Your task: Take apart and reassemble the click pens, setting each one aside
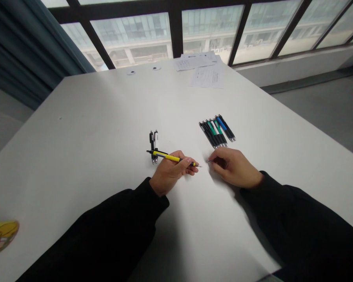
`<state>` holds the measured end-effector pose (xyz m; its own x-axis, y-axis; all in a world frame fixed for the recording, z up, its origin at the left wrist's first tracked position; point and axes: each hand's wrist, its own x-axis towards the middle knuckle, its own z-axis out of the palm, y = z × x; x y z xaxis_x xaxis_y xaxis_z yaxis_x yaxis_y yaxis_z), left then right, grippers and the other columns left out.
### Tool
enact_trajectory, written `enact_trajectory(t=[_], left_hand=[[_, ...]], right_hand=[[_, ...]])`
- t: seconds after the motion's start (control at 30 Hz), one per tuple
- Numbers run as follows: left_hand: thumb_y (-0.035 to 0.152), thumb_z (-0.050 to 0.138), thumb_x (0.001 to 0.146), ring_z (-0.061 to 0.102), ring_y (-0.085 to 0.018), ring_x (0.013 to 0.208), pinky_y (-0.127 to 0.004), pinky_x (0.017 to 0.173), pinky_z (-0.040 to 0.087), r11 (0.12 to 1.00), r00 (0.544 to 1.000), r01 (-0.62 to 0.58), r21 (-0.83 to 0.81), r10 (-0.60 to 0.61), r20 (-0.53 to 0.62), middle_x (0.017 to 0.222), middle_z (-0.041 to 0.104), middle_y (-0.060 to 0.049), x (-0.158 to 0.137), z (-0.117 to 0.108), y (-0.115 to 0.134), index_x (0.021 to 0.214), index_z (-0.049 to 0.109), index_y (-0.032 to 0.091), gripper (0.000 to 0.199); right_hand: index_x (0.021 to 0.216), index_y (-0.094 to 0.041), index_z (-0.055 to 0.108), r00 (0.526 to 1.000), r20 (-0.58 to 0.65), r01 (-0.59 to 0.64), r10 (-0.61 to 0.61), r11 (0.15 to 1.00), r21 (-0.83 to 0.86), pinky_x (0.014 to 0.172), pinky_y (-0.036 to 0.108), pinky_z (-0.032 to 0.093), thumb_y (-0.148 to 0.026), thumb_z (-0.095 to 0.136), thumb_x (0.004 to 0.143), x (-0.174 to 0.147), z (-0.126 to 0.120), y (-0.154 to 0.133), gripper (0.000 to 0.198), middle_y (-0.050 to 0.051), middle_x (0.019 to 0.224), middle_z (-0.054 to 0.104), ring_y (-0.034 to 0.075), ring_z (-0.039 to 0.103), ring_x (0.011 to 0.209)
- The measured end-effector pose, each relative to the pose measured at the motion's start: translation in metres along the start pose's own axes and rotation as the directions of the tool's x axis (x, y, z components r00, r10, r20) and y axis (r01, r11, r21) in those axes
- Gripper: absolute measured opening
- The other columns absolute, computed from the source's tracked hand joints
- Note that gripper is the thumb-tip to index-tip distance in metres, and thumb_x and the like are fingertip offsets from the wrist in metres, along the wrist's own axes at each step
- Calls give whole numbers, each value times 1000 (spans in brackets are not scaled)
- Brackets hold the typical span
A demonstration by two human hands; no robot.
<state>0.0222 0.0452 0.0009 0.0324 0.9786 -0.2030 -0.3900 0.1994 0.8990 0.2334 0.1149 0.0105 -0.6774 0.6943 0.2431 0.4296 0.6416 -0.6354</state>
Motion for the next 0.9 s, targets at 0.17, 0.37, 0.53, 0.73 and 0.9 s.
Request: enact_trajectory(t=[0.17,0.37,0.53,0.73,0.9], left_hand=[[35,79,77,68,-13,66,-27,65,55,998,1000,11,55,-11,3,84,74,-6,0,0,-1,73,51,15,35],[35,80,75,68,-12,67,-26,64,54,997,1000,28,68,-28,0,85,74,-7,0,0,1,73,53,15,34],[34,80,75,68,-12,66,-24,61,52,997,999,32,64,-32,3,82,74,-5,0,0,1,74,53,14,34],[35,77,80,68,-12,67,-23,57,50,996,999,28,86,-31,28,87,74,-8,0,0,2,75,51,15,33],[36,75,82,68,-12,66,-21,56,47,999,997,7,54,-12,81,90,76,-9,-1,0,3,75,45,17,36]], right_hand=[[92,-16,67,996,56,72,-68,995,-75,71,30,46,-9,56,83,1,0,0,15,8,86,65,18,59,75],[91,-16,65,994,81,85,-79,994,-71,67,27,44,-6,57,78,0,2,1,19,5,83,62,15,56,67],[90,-15,65,995,72,73,-67,994,-86,67,28,44,-7,58,77,2,4,1,17,5,84,61,15,56,69],[106,-16,66,997,52,58,-54,996,-63,69,30,46,-13,59,86,1,4,3,22,6,86,62,16,57,70],[106,-16,65,995,-86,64,-57,995,75,62,29,47,-20,63,88,-3,-1,-4,19,6,85,63,14,56,65]])
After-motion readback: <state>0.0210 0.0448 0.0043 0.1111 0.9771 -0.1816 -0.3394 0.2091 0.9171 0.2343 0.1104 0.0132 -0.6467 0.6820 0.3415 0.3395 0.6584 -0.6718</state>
